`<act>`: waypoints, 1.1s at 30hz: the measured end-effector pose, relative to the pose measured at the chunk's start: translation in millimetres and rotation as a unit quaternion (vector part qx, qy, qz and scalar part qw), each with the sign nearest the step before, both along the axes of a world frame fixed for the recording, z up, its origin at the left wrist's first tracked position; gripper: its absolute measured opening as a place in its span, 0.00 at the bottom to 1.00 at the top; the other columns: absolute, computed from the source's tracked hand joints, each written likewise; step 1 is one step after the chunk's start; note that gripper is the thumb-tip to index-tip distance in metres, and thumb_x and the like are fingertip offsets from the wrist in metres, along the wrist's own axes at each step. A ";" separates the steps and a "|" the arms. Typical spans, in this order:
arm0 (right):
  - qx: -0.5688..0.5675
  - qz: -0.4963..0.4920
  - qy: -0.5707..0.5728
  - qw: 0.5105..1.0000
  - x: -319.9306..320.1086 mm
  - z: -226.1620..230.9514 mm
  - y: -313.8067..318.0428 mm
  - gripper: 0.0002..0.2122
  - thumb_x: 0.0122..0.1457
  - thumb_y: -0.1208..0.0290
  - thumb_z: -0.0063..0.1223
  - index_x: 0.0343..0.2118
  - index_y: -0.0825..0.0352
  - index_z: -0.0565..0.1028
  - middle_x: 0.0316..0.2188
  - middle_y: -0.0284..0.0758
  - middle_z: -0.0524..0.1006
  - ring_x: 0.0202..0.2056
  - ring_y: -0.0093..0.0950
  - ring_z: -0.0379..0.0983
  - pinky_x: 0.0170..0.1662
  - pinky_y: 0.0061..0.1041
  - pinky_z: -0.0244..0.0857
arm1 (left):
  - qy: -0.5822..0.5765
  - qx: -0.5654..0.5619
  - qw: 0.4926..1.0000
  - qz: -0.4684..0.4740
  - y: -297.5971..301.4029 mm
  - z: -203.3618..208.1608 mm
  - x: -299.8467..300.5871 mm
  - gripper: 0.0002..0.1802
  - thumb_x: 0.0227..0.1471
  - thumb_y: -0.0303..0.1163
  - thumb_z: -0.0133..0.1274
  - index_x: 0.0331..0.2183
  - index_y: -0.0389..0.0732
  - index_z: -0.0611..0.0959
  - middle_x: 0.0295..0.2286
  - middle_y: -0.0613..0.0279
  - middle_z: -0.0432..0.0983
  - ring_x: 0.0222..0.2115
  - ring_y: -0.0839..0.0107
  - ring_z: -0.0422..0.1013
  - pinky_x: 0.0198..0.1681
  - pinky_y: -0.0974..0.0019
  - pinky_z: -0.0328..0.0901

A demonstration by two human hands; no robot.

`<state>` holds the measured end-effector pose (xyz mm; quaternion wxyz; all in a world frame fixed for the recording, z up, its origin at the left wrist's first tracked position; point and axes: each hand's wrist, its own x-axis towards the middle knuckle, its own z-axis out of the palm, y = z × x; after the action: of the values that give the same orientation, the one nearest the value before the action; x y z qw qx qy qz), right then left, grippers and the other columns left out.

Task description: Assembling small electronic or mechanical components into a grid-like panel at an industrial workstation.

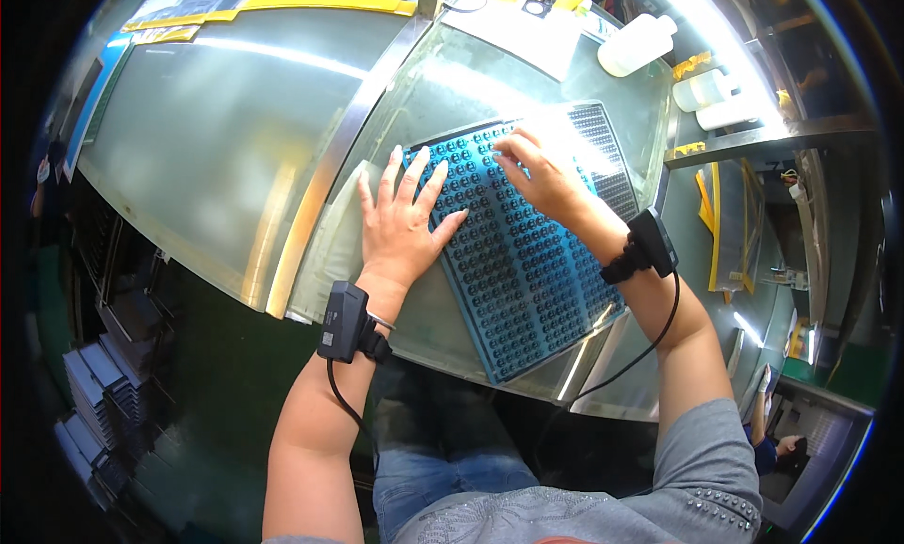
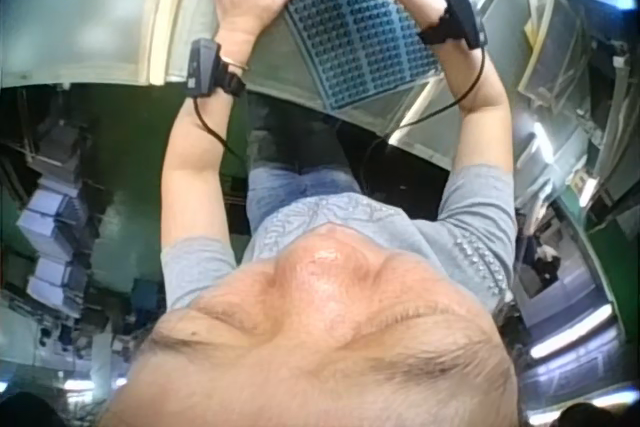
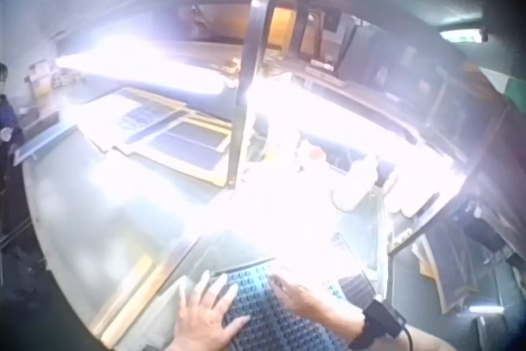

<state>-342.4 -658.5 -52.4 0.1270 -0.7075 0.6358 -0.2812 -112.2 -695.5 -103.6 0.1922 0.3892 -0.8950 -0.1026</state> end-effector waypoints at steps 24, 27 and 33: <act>0.200 0.169 0.042 0.964 -5.4 3.5 -7.2 0.02 0.48 0.78 0.53 0.24 0.68 0.73 0.24 0.42 0.73 0.29 0.43 0.73 0.33 0.37 0.66 | -0.021 -0.007 1.000 0.006 0.2 3.4 -2.7 0.35 0.53 0.60 0.53 0.59 0.59 0.72 0.62 0.69 0.59 0.66 0.59 0.48 0.66 0.34 0.39; 0.277 0.270 -0.018 0.922 -5.2 17.5 53.4 0.06 0.47 0.73 0.52 0.20 0.70 0.75 0.22 0.47 0.75 0.27 0.47 0.75 0.33 0.41 0.71 | -0.020 -0.007 1.000 0.005 0.5 1.8 -2.7 0.35 0.53 0.60 0.53 0.59 0.59 0.72 0.62 0.69 0.59 0.66 0.59 0.48 0.66 0.34 0.39; 0.493 0.394 0.011 0.776 15.9 16.8 287.5 0.11 0.45 0.70 0.53 0.28 0.74 0.77 0.29 0.50 0.78 0.32 0.48 0.78 0.38 0.44 0.74 | -0.013 -0.005 1.000 -0.003 -0.4 3.7 -2.1 0.34 0.54 0.57 0.54 0.59 0.58 0.71 0.62 0.68 0.59 0.65 0.58 0.49 0.66 0.36 0.39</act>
<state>-326.5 -371.0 -35.7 0.5513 -0.7399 0.3539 0.1529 -114.3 -695.8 -99.9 0.1827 0.3869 -0.8990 -0.0934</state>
